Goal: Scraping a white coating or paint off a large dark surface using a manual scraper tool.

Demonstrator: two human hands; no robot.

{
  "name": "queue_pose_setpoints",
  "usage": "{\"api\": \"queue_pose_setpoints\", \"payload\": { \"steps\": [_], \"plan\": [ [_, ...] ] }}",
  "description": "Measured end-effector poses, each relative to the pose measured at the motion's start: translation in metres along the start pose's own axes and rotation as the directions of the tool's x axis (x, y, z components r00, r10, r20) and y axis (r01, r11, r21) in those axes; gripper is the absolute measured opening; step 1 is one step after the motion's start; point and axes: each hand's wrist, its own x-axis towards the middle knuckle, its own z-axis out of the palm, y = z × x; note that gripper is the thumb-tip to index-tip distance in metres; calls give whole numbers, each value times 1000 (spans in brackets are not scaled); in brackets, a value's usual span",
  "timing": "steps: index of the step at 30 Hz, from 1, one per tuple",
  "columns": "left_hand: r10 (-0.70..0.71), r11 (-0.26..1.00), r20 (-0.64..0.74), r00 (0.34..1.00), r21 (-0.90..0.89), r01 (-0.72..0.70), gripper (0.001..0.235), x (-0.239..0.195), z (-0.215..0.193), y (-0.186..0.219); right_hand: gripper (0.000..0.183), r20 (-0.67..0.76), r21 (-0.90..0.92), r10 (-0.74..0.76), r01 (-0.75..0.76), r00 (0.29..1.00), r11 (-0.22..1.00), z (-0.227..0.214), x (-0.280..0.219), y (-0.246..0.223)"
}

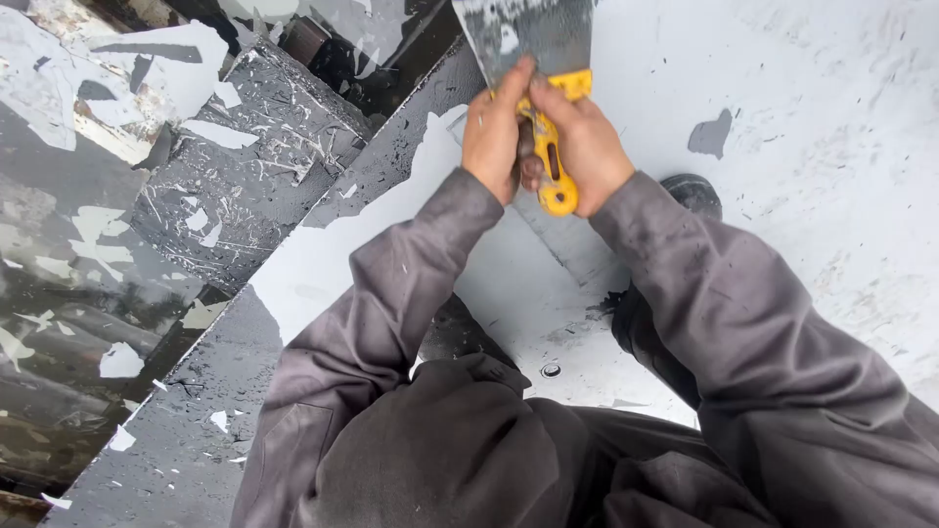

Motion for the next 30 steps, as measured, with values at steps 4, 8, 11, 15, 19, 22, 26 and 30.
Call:
{"api": "queue_pose_setpoints", "payload": {
  "steps": [4, 8, 11, 15, 19, 22, 26, 30],
  "plan": [
    [-140, 979, 13, 990, -150, 140, 31, -61, -39, -45, 41, -60, -201, 167, -176, 984, 964, -12, -48, 57],
    [-186, 982, -80, 979, -47, 183, 40, -85, -70, -32, 38, -104, 60, 81, -75, 991, 995, 19, -50, 113],
    [-129, 985, -140, 982, 98, 144, 45, -71, -84, -22, 35, -126, 175, 105, -82, 986, 981, 38, -45, 129],
    [63, 981, -131, 989, 188, -38, 37, -30, -95, -38, 36, -89, 283, 176, -144, 980, 948, 29, -27, 122],
    [190, 975, -143, 971, 144, -170, 29, -9, -81, -44, 29, -114, 269, 221, -184, 969, 945, 28, -19, 95],
    [243, 963, -181, 953, 164, -214, 26, -1, -80, -49, 27, -142, 252, 282, -241, 949, 937, 20, -10, 91],
    [387, 875, -179, 905, 380, -299, 33, 16, -77, -41, 30, -84, 250, 222, -196, 971, 948, 11, 7, 95],
    [580, 741, -184, 793, 523, -421, 38, 32, -94, -62, 25, -57, 229, 258, -239, 964, 944, 5, 11, 93]
  ]
}}
